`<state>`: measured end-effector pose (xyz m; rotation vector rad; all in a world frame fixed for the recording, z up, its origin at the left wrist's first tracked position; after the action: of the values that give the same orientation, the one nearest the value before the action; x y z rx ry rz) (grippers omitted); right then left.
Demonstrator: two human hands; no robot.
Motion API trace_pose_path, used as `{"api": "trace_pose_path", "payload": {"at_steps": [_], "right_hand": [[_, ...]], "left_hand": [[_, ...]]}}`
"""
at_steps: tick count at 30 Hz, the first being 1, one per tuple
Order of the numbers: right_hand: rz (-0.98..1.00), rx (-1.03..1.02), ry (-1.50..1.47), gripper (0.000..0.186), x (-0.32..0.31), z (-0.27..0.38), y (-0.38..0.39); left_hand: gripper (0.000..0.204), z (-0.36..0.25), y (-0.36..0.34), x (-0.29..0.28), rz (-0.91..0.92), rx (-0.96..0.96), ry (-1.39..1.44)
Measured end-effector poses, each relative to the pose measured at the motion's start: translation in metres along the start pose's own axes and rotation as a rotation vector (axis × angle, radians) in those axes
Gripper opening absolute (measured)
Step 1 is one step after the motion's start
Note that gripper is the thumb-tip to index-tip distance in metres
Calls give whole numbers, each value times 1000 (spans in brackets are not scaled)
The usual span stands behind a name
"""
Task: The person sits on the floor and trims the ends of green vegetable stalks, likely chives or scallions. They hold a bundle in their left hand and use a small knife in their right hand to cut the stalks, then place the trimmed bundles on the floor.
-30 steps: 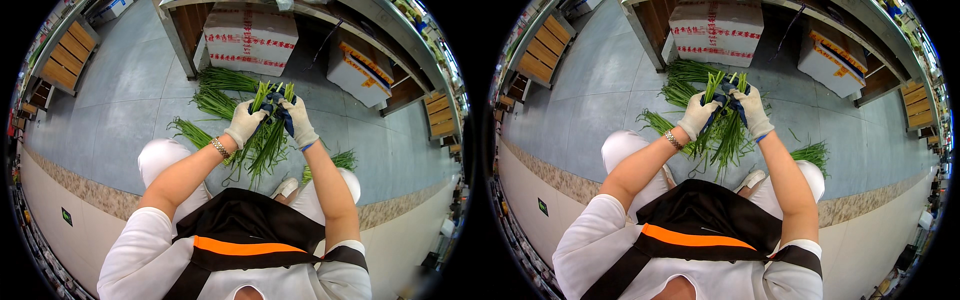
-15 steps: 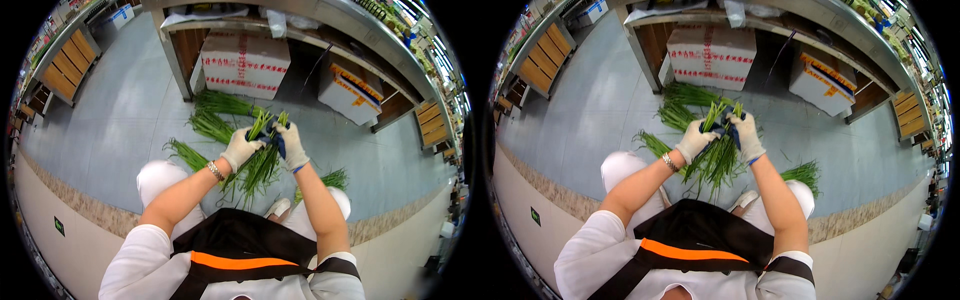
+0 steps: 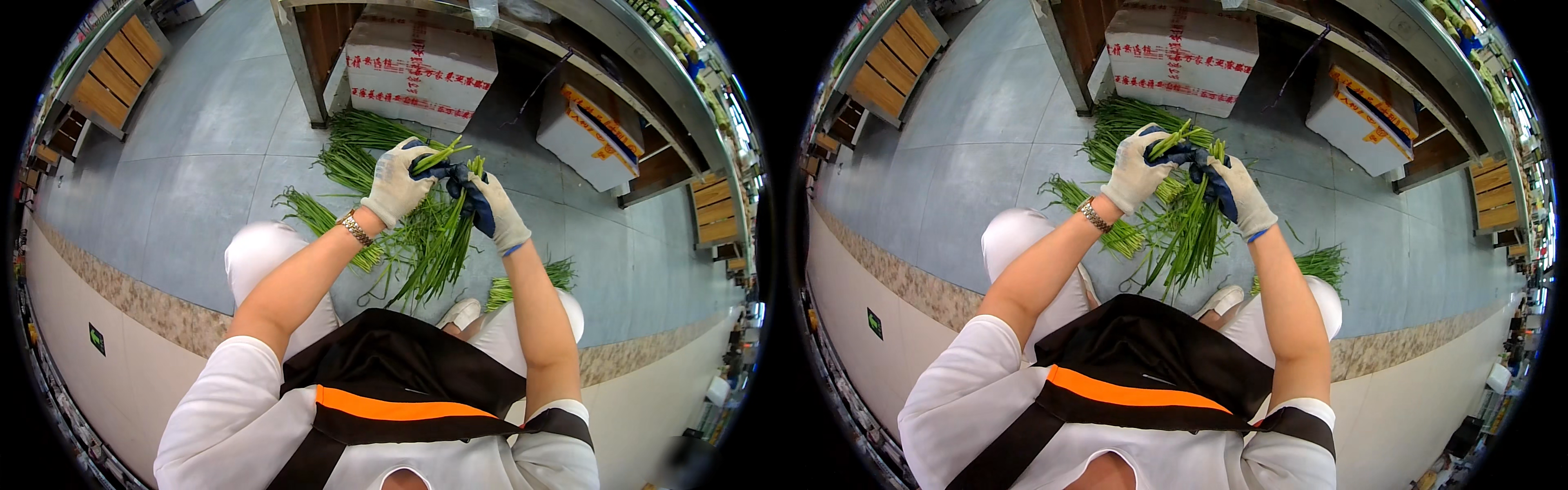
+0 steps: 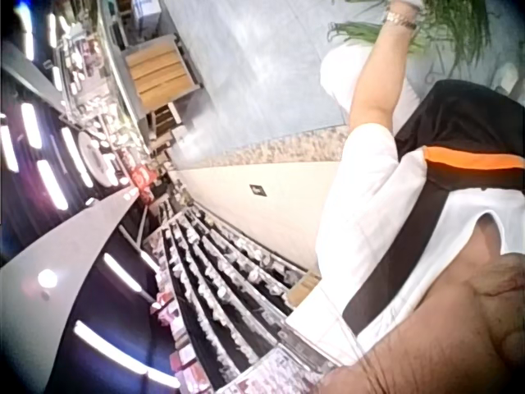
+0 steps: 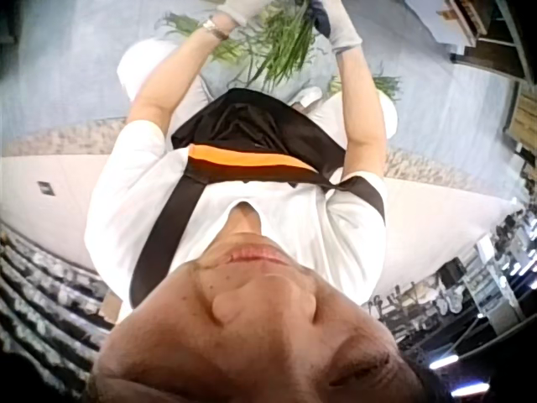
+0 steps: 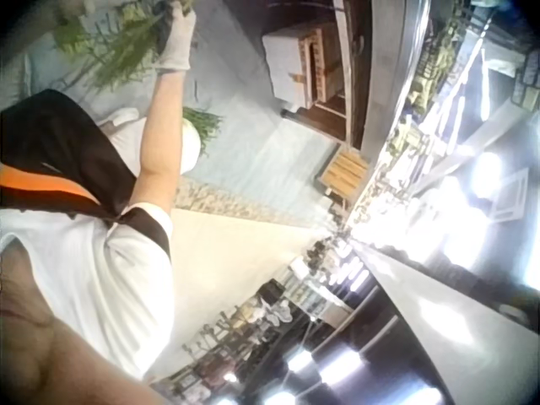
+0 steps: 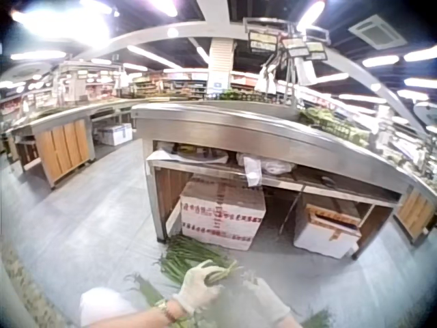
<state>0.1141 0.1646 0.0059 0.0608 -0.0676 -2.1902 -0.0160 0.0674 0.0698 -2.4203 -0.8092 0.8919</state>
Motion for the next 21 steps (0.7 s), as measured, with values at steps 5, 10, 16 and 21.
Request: {"api": "trace_pose_path", "payload": {"at_steps": [5, 10, 16, 21], "right_hand": [[-88, 125, -394, 25, -26, -20, -5], [-142, 74, -366, 33, -39, 0, -6], [-90, 14, -348, 39, -31, 27, -3], [-100, -20, -332, 40, -29, 29, -3]], "left_hand": [[29, 15, -2, 4, 93, -195, 232], [32, 53, 13, 22, 290, -547, 490], [36, 31, 19, 43, 437, -533, 725], [49, 7, 17, 49, 486, -366, 529]]}}
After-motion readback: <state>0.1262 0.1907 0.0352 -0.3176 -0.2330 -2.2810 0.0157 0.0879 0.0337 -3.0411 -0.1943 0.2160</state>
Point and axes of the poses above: each hand's wrist, its own y-axis away from the middle knuckle, its own x-axis out of the palm, z = x × y, the point moved 9 cm from there along -y, towards the middle knuckle
